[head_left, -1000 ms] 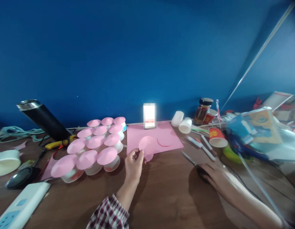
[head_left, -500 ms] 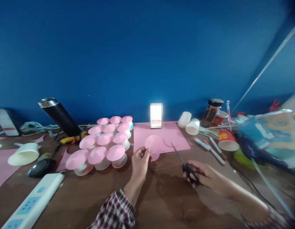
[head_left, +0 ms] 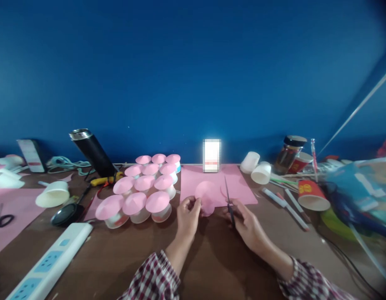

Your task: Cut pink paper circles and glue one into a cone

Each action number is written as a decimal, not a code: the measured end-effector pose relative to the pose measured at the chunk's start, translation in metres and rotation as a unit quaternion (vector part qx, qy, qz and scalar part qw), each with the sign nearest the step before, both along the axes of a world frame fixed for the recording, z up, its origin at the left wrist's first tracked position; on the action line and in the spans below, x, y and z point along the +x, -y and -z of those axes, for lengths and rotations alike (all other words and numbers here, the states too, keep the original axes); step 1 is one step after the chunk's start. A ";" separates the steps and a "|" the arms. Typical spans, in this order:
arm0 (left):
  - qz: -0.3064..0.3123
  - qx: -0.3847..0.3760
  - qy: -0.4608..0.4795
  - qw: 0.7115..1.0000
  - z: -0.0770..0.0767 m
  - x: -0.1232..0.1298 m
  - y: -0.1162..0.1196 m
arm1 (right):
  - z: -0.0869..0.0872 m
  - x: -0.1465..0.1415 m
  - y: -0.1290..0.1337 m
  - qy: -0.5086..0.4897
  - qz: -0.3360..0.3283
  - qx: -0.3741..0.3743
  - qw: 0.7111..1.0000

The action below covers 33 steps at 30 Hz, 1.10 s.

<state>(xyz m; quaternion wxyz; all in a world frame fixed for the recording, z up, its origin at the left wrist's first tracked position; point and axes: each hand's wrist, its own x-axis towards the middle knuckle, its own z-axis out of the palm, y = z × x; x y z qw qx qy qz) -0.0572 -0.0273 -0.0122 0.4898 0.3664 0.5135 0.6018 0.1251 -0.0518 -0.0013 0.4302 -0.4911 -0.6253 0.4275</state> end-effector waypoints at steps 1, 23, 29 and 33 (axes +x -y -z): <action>-0.002 -0.005 0.003 1.000 0.000 0.000 0.000 | 0.001 0.002 0.001 0.012 0.005 0.005 1.000; -0.034 -0.110 0.216 0.970 -0.022 -0.001 0.002 | -0.020 -0.001 0.014 0.006 -0.113 -0.125 0.986; -0.029 -0.108 0.203 0.973 -0.020 0.004 0.005 | -0.014 0.001 0.015 0.004 -0.115 -0.120 0.986; -0.019 -0.106 0.185 0.977 -0.020 0.006 0.008 | -0.011 0.001 0.014 -0.004 -0.111 -0.131 0.985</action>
